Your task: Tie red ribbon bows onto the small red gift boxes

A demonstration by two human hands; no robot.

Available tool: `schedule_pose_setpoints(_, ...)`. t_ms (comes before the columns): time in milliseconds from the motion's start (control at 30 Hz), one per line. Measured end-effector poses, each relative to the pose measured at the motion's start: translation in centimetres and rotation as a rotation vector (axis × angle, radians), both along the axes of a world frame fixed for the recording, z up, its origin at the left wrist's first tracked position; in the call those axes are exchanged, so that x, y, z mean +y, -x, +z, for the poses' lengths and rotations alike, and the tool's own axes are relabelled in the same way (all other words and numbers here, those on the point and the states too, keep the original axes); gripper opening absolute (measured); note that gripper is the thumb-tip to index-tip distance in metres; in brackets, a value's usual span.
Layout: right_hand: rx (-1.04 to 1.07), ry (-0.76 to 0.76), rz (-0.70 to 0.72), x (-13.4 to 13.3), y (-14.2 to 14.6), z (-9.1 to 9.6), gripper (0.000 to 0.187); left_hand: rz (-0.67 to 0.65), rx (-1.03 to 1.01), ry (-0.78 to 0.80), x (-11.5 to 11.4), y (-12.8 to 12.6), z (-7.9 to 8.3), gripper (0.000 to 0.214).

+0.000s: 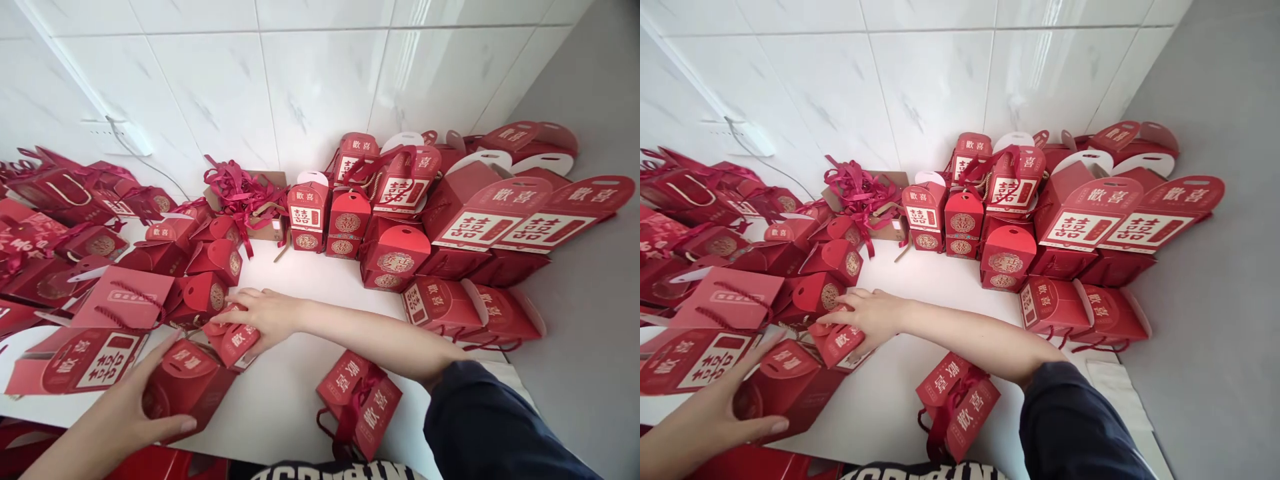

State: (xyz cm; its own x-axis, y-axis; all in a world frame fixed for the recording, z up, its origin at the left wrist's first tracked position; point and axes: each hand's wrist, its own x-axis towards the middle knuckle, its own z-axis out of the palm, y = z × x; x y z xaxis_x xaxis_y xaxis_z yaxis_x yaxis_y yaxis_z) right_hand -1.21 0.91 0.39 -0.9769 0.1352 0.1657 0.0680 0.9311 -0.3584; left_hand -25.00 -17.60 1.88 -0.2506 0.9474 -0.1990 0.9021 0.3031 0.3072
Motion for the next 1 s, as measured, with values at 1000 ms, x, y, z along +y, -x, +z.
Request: schedule_pose_setpoints(1000, 0.023, -0.455, -0.694, 2.9, -15.3, -3.2, 0.049, -0.080, 0.242, -0.462, 20.3, -17.5, 1.8, 0.077)
